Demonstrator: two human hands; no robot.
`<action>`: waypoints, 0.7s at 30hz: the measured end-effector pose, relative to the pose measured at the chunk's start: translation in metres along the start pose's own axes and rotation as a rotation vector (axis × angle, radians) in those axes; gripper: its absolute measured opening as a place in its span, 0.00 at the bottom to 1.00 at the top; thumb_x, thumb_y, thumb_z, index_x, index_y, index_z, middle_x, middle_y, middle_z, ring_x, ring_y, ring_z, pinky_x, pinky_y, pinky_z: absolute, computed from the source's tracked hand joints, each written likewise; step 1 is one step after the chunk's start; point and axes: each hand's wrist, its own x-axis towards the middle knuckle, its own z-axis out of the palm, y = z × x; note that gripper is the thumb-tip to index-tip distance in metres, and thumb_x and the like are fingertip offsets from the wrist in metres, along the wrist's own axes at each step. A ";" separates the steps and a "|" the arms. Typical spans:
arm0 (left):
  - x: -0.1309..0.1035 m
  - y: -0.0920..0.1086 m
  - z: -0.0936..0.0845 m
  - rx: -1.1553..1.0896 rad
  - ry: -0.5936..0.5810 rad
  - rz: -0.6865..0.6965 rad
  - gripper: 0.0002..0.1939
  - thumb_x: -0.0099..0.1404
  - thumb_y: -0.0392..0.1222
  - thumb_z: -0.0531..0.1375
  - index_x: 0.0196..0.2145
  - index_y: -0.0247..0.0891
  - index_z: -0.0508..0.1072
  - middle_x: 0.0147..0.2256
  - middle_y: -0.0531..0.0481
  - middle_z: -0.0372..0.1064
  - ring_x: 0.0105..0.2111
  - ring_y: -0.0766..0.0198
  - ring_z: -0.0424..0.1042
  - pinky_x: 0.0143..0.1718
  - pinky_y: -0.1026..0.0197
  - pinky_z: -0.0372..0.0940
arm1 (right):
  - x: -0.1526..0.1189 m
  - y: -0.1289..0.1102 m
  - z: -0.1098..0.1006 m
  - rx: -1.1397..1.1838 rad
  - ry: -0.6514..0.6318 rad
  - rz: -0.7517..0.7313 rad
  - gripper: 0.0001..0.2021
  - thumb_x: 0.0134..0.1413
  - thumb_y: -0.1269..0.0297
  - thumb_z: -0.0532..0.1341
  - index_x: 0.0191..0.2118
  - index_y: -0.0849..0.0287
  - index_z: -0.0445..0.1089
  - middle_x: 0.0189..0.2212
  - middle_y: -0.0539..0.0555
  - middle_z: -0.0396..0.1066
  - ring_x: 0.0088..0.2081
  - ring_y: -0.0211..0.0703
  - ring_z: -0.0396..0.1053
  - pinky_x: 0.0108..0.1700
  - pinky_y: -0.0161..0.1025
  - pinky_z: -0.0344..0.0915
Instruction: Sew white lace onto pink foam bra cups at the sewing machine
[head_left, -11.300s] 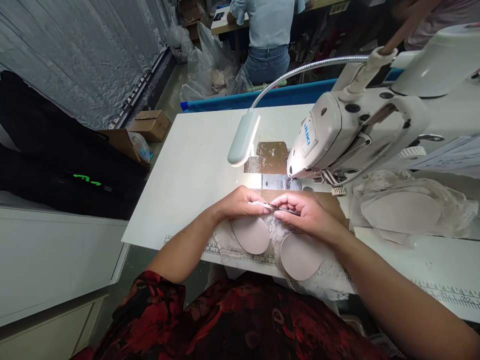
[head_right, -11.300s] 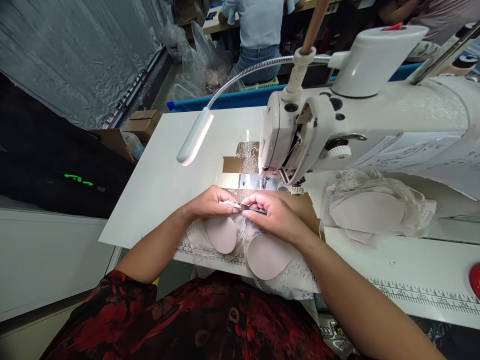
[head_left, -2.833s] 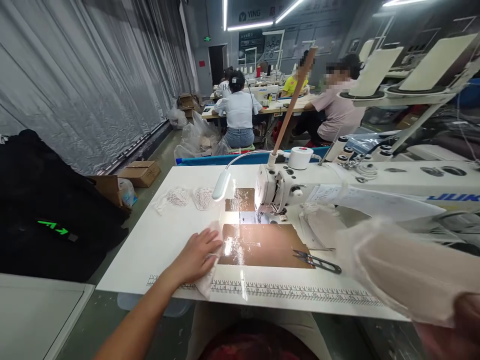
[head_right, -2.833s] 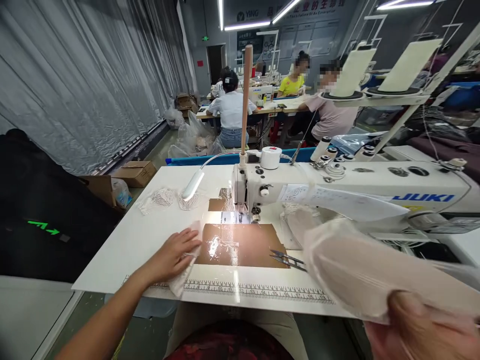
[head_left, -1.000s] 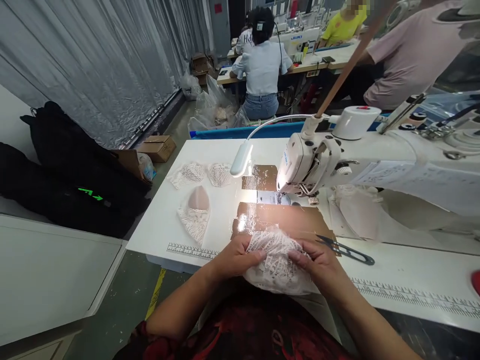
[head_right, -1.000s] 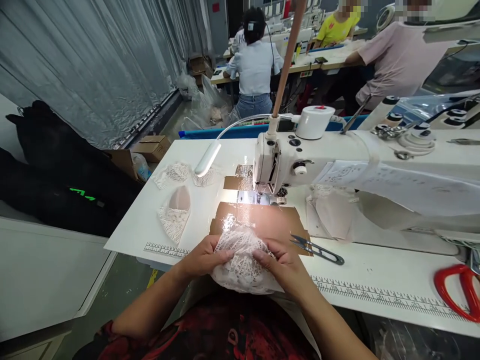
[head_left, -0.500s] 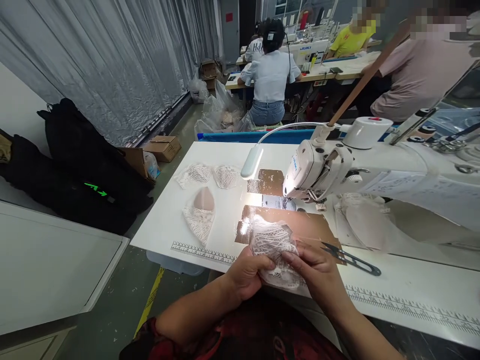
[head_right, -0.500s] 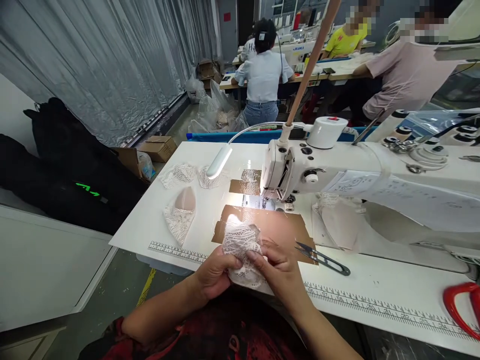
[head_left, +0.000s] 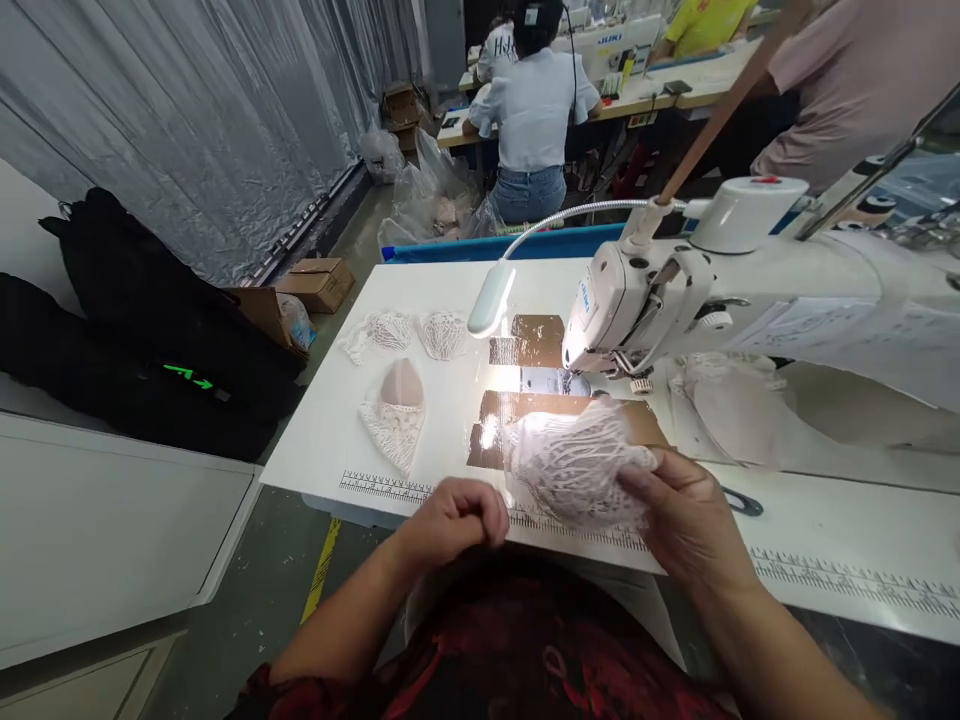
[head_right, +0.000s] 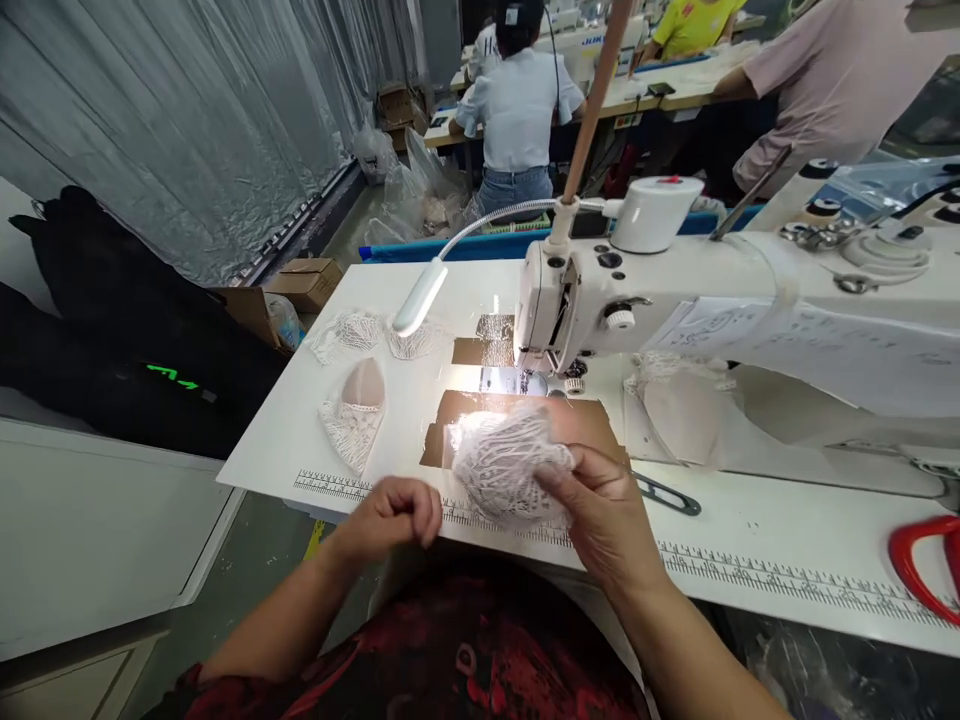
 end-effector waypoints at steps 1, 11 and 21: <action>-0.002 0.009 -0.005 0.112 0.042 0.090 0.07 0.55 0.41 0.64 0.27 0.34 0.71 0.30 0.47 0.70 0.31 0.66 0.67 0.34 0.63 0.62 | -0.001 -0.001 0.000 -0.056 -0.029 0.010 0.12 0.44 0.51 0.68 0.25 0.54 0.73 0.22 0.51 0.72 0.24 0.42 0.68 0.28 0.40 0.66; 0.011 0.015 0.002 0.520 -0.074 0.017 0.19 0.61 0.46 0.61 0.48 0.34 0.70 0.39 0.47 0.70 0.36 0.62 0.68 0.39 0.62 0.63 | -0.009 0.004 0.017 -0.407 -0.378 -0.033 0.08 0.54 0.58 0.63 0.33 0.56 0.74 0.29 0.51 0.74 0.30 0.41 0.69 0.32 0.36 0.64; 0.014 0.020 0.005 0.652 -0.035 0.034 0.19 0.63 0.49 0.59 0.46 0.34 0.72 0.36 0.49 0.70 0.33 0.65 0.67 0.35 0.65 0.62 | -0.003 0.006 0.019 -0.449 -0.184 -0.086 0.12 0.55 0.56 0.60 0.26 0.57 0.70 0.27 0.53 0.74 0.28 0.40 0.68 0.28 0.35 0.62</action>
